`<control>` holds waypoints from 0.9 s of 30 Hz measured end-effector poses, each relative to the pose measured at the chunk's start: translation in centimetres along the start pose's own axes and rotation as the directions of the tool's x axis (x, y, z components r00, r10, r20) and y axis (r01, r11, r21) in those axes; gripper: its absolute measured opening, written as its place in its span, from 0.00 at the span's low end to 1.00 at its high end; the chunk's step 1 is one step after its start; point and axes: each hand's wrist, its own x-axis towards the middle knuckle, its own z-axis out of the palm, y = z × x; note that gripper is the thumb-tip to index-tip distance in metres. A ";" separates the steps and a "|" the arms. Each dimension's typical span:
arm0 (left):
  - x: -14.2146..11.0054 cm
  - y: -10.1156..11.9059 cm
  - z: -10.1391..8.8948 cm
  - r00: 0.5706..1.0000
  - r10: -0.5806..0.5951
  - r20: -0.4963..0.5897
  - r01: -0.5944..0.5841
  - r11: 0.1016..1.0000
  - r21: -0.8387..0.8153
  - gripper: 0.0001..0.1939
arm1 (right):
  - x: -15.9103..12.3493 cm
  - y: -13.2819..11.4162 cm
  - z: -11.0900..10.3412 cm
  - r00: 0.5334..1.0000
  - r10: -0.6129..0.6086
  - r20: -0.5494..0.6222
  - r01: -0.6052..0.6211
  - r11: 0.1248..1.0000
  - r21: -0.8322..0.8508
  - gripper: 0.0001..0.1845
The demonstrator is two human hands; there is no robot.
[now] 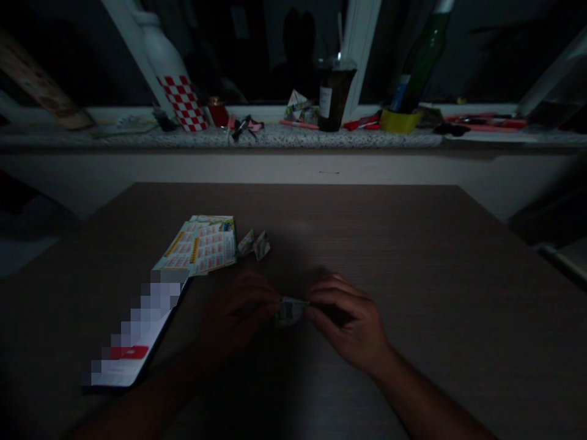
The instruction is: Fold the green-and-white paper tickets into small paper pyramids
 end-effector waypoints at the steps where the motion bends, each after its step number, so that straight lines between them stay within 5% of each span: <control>1: 0.0 0.0 0.0 1.000 -0.005 0.001 0.005 1.000 0.000 0.04 | 0.1 -0.2 0.0 1.000 -0.004 -0.003 0.004 1.000 0.002 0.10; 27: -0.1 -0.3 0.3 0.979 -0.203 -0.034 0.196 0.970 -0.147 0.02 | 0.3 -0.3 0.4 0.999 -0.023 -0.030 0.021 0.996 -0.082 0.09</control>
